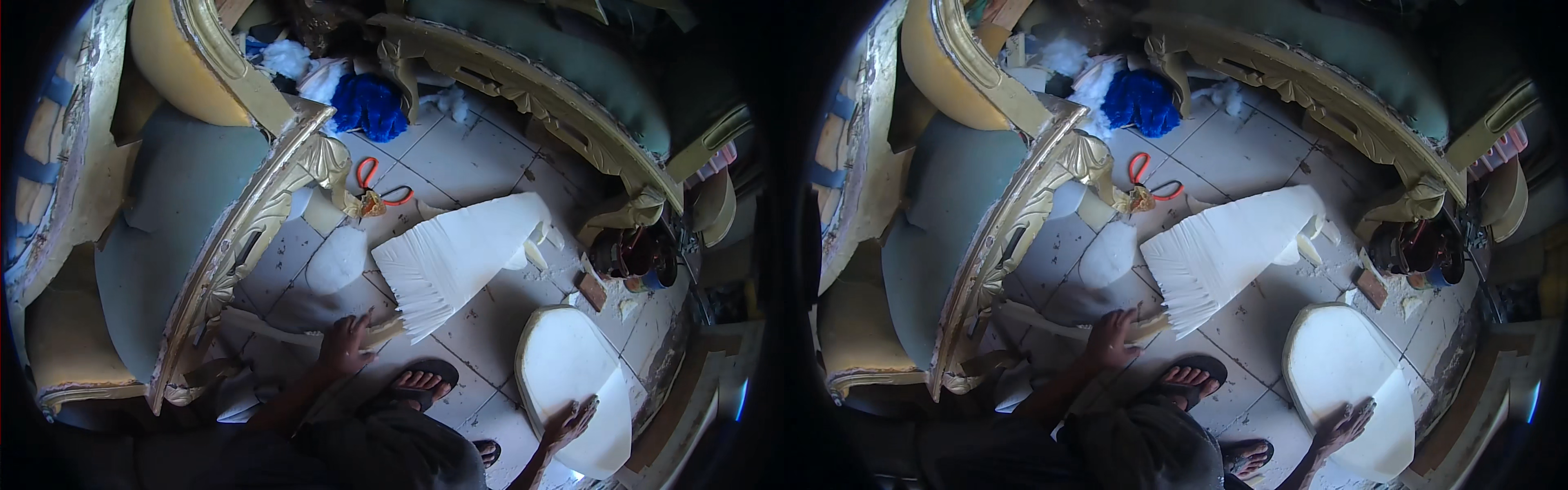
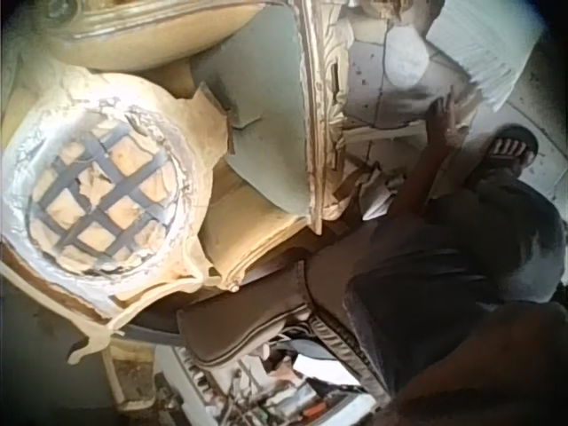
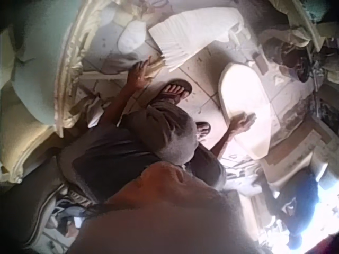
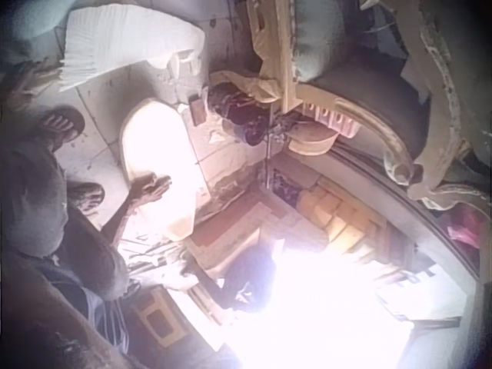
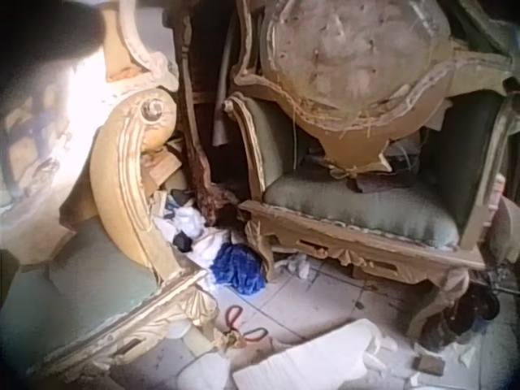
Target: The person shapes and attaches foam padding to a furniture component by hand and using a knife. They trim excess foam with the knife and apply adhesive from a container to secure the foam layers together.
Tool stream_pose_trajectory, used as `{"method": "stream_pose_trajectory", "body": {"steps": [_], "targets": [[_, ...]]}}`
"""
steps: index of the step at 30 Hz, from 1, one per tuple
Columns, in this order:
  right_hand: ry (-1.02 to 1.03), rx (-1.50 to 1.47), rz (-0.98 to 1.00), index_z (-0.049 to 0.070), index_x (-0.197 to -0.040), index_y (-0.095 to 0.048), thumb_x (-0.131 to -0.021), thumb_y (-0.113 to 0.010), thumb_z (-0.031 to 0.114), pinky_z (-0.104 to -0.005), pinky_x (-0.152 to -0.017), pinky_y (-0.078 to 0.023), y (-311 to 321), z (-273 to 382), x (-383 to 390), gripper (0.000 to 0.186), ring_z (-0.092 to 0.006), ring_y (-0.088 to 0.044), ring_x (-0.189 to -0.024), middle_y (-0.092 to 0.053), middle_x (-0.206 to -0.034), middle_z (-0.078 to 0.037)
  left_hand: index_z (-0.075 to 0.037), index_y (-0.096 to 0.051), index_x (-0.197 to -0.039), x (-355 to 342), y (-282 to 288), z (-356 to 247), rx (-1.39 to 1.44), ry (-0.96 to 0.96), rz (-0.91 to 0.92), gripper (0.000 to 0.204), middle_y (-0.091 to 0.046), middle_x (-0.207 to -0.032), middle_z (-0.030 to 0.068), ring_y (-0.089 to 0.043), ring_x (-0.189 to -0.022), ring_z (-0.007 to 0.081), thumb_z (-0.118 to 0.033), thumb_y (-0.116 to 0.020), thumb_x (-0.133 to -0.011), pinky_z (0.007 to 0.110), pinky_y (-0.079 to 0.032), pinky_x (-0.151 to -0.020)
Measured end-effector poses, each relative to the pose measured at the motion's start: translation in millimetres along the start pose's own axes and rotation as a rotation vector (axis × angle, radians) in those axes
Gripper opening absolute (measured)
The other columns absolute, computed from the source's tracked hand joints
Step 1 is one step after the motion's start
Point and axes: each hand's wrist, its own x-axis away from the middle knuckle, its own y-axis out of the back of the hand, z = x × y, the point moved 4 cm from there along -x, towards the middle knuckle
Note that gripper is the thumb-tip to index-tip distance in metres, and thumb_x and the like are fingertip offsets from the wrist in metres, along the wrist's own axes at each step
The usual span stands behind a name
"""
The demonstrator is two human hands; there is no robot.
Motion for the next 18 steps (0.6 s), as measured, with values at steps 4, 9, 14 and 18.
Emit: {"method": "stream_pose_trajectory", "body": {"steps": [4,9,14,18], "targets": [[0.014,-0.006,-0.006,0.003,-0.155,-0.042,-0.109,-0.037,0.043,-0.0486,-0.121,-0.025,-3,2,-2,0.061,-0.038,-0.036,-0.148,-0.041,-0.159,-0.02,-0.005,-0.063,-0.125,14,-20,35,0.156,0.056,-0.152,0.041,-0.069,-0.107,0.0219,-0.068,-0.1,0.0375,-0.02,-0.073,-0.087,0.048,-0.053,-0.086],[-0.01,-0.011,0.02,0.003,-0.156,-0.04,-0.109,-0.036,0.045,-0.0486,-0.122,-0.022,1,8,3,0.063,-0.0374,-0.034,-0.149,-0.039,-0.16,-0.02,0.001,-0.066,-0.109,-8,76,14,0.778,0.043,0.047,0.024,-0.068,-0.087,0.0099,-0.065,-0.079,0.015,-0.016,-0.071,-0.092,0.031,-0.051,-0.072],[-0.06,-0.069,0.03,0.007,-0.157,-0.04,-0.108,-0.035,0.048,-0.0512,-0.122,-0.019,-2,18,6,0.064,-0.0361,-0.031,-0.151,-0.038,-0.162,-0.017,0.003,-0.065,-0.103,-8,156,-16,0.944,-0.071,-0.087,0.024,-0.06,-0.083,0.0,-0.054,-0.074,0.0077,-0.012,-0.07,-0.084,0.027,-0.043,-0.066],[-0.076,-0.215,-0.039,0.005,-0.152,-0.046,-0.099,-0.055,0.024,-0.0513,-0.121,-0.02,4,0,7,0.056,-0.0349,-0.034,-0.15,-0.043,-0.159,-0.017,-0.001,-0.064,-0.105,-23,154,-26,0.95,-0.201,-0.091,0.027,-0.062,-0.09,0.0069,-0.058,-0.077,0.0192,-0.018,-0.068,-0.085,0.035,-0.046,-0.066]]}}
